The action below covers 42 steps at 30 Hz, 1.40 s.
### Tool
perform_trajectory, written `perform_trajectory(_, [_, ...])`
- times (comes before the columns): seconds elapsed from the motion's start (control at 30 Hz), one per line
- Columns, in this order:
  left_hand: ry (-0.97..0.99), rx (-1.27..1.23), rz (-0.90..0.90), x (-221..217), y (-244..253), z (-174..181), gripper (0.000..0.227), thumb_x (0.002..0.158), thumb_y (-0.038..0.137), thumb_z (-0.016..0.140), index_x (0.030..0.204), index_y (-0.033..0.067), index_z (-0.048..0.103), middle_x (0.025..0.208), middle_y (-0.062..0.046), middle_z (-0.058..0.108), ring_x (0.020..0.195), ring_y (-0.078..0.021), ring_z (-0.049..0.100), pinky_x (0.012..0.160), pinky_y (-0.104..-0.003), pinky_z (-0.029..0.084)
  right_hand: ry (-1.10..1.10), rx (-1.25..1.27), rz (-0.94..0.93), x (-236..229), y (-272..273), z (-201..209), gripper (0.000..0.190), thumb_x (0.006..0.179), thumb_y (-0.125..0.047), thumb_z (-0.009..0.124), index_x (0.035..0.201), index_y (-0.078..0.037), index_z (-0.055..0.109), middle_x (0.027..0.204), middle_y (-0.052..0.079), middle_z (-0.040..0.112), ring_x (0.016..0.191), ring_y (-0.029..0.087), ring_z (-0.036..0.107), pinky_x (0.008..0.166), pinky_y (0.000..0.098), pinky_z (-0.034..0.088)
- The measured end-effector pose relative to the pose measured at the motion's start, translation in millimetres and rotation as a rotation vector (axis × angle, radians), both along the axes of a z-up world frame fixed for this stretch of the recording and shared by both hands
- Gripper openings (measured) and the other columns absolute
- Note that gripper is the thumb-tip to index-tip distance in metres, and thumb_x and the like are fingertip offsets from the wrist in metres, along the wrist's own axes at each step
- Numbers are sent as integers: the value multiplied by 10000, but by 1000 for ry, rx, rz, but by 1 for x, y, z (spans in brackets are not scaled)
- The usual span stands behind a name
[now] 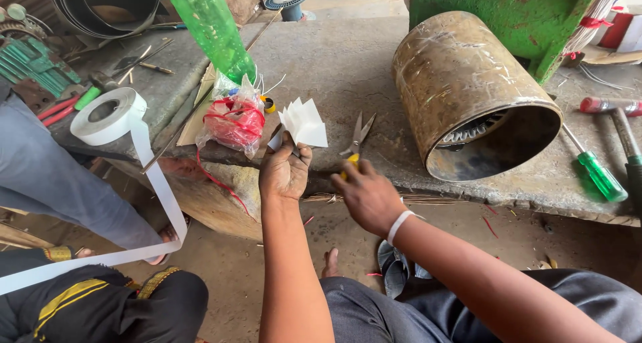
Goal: The person folds small white paper pieces and inserts them into slots inside a cylindrical metal housing containing a rotor. The person repeatedly folds and places the paper pieces into the housing while seated at a workbench.
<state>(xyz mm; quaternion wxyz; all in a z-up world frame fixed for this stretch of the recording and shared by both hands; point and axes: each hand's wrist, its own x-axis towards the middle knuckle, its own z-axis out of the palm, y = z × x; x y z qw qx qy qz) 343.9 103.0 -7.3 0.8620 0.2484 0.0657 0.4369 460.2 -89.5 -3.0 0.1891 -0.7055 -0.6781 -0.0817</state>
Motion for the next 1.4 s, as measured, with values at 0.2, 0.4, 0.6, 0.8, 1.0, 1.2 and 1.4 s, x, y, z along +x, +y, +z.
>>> perform_trajectory(0.2, [424, 309, 358, 15, -15, 10, 238, 957, 62, 685, 1192, 37, 665, 1100, -90, 700, 914, -210, 688, 764, -336, 573, 563, 382, -208, 11, -56, 13, 248, 883, -33, 678, 1115, -20, 590, 1094, 232, 650, 989, 428, 639, 811, 485, 539])
perform_trajectory(0.4, [1128, 1256, 725, 30, -48, 6, 197, 858, -9, 720, 974, 126, 802, 1073, -91, 627, 1047, -290, 626, 906, -405, 526, 968, 462, -333, 1, -62, 23, 215, 951, -75, 612, 1136, -55, 504, 913, 151, 729, 788, 331, 755, 688, 378, 560])
perform_trajectory(0.6, [1295, 1447, 705, 29, -64, 16, 286, 792, -18, 699, 908, 198, 847, 1007, -98, 571, 1029, -338, 546, 923, -446, 470, 679, 678, -124, -2, -52, 30, 177, 1000, 17, 567, 1139, -29, 469, 1189, 228, 702, 924, 368, 732, 784, 389, 575])
perform_trajectory(0.8, [1323, 1454, 657, 29, -64, 18, 357, 813, -40, 656, 960, 224, 846, 1038, -99, 553, 1037, -332, 543, 921, -427, 484, 632, 622, -53, 5, -46, 38, 203, 952, 87, 530, 1114, -26, 482, 1353, 247, 662, 911, 360, 742, 742, 371, 573])
perform_trajectory(1.0, [1347, 1415, 586, 29, -61, 15, 344, 857, -26, 647, 984, 229, 841, 1027, -83, 564, 1044, -302, 557, 941, -411, 491, 668, 792, 41, 15, -19, 49, 189, 1066, 58, 494, 1239, -5, 452, 1380, 240, 648, 1192, 374, 722, 949, 376, 574])
perform_trajectory(1.2, [1347, 1418, 583, 29, -64, 19, 348, 843, -25, 650, 1007, 219, 835, 1008, -84, 578, 1049, -303, 563, 952, -412, 483, 687, 728, -32, 16, -14, 41, 118, 1055, -10, 492, 1150, -28, 426, 1415, 245, 636, 1140, 283, 707, 902, 344, 583])
perform_trajectory(1.4, [1313, 1406, 583, 30, -58, 11, 386, 802, -62, 632, 977, 210, 843, 1015, -100, 595, 1073, -326, 568, 965, -425, 483, 1134, 815, 44, 10, -27, 30, 77, 1101, 22, 473, 1164, 17, 517, 1270, 178, 602, 1224, 234, 664, 1047, 391, 564])
